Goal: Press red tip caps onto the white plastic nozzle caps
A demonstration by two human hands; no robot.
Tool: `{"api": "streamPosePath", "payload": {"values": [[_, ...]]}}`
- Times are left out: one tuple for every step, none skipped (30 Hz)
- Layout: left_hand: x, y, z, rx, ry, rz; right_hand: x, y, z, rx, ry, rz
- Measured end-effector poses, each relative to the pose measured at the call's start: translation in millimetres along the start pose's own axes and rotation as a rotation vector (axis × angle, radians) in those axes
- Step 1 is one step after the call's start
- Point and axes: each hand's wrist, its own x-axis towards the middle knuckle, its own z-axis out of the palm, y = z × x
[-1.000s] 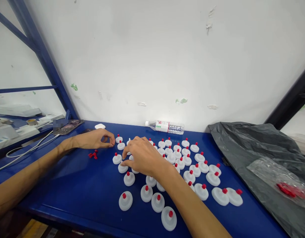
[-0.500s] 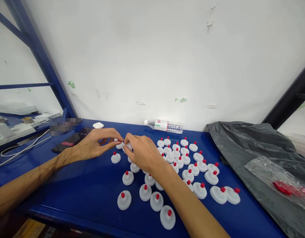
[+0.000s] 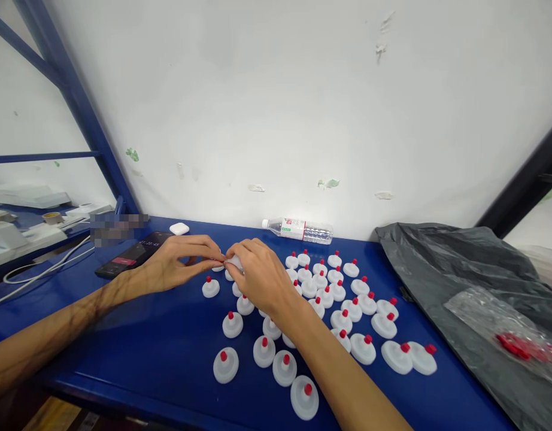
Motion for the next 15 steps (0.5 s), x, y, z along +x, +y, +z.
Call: {"api": "streamPosePath", "payload": {"values": [[-0.4, -0.5, 0.9, -0.031, 0.001, -0.024, -0.3, 0.6, 0.4, 0.004, 0.011, -0.016], [-0.5, -1.0, 2.0, -0.066, 0.004, -0.055, -0.3, 1.2, 0.6, 0.007, 0.022, -0.034], [-0.5, -1.5, 3.3, -0.103, 0.01, -0.095, -0.2, 1.7, 0.5, 0.012, 0.032, -0.054], [-0.3, -2.1, 4.6, -0.143, 0.018, -0.141, 0.0, 2.1, 0.2, 0.015, 0.044, -0.073], [0.1, -2.8, 5.9, -0.189, 0.031, -0.189, 0.4, 2.2, -0.4, 0.019, 0.056, -0.091], [0.6, -3.6, 7.1, -0.24, 0.042, -0.233, 0.9, 2.1, -1.1, 0.021, 0.067, -0.108], [1.1, -4.6, 8.1, -0.294, 0.049, -0.27, 1.4, 1.6, -1.7, 0.024, 0.076, -0.125], [1.7, -5.6, 8.8, -0.351, 0.046, -0.299, 1.8, 0.7, -2.3, 0.026, 0.082, -0.141], [2.1, -6.5, 9.1, -0.41, 0.029, -0.321, 2.2, -0.7, -2.8, 0.028, 0.086, -0.157], [2.4, -7.3, 9.0, -0.468, -0.002, -0.336, 2.6, -2.5, -2.9, 0.031, 0.089, -0.172], [2.6, -7.7, 8.5, -0.524, -0.042, -0.347, 2.8, -4.6, -2.9, 0.034, 0.092, -0.187], [2.6, -7.8, 7.6, -0.576, -0.089, -0.356, 3.1, -6.9, -2.6, 0.036, 0.097, -0.201], [2.5, -7.6, 6.5, -0.622, -0.137, -0.364, 3.2, -9.3, -2.1, 0.036, 0.101, -0.213], [2.3, -7.1, 5.4, -0.66, -0.179, -0.37, 3.4, -11.5, -1.6, 0.033, 0.106, -0.223], [2.1, -6.6, 4.4, -0.69, -0.212, -0.377, 3.5, -13.3, -1.1, 0.027, 0.11, -0.231]]}}
